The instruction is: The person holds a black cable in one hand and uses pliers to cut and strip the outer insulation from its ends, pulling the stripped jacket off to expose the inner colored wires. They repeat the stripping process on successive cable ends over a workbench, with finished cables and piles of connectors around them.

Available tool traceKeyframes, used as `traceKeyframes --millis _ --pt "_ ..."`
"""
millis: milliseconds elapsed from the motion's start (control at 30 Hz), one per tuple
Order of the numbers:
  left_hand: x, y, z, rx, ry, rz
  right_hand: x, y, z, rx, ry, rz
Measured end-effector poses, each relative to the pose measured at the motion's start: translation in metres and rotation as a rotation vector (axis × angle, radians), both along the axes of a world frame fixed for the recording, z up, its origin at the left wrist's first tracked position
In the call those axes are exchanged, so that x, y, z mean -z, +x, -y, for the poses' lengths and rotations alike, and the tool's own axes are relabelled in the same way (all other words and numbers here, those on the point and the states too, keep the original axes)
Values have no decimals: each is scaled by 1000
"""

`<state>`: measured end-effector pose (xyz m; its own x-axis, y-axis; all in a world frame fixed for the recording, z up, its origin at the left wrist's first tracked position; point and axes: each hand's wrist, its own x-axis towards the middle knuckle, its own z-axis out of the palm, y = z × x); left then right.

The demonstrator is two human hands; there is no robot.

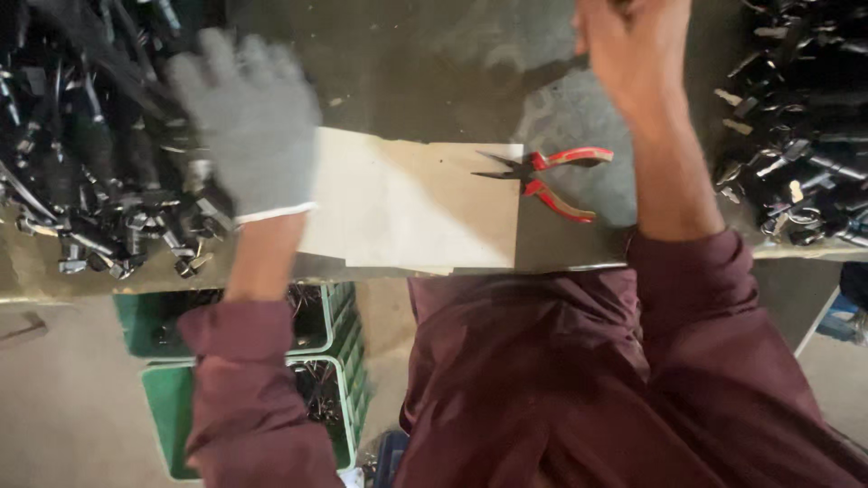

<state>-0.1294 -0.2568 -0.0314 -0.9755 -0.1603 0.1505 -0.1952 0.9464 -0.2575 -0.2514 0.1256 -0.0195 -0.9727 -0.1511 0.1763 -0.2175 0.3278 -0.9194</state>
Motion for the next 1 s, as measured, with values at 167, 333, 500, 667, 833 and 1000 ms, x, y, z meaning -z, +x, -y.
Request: traceKeyframes --millis 167,333,500,667,833,1000 --pt "-10 26 35 128 -171 -16 -26 80 3 -199 -336 111" --pt "-85 76 -73 94 186 -153 -88 153 35 -189 -851 350" --pt "-54 130 -208 169 2025 -37 -69 200 46 -304 -1128 601" --pt "-21 140 -217 258 1763 -15 -73 177 19 -148 -1317 757" --pt "-15 129 -219 -21 2011 -13 -109 197 39 -266 -1035 391" --pt "-24 112 -234 -32 2061 -208 -101 216 9 -662 -386 -84"
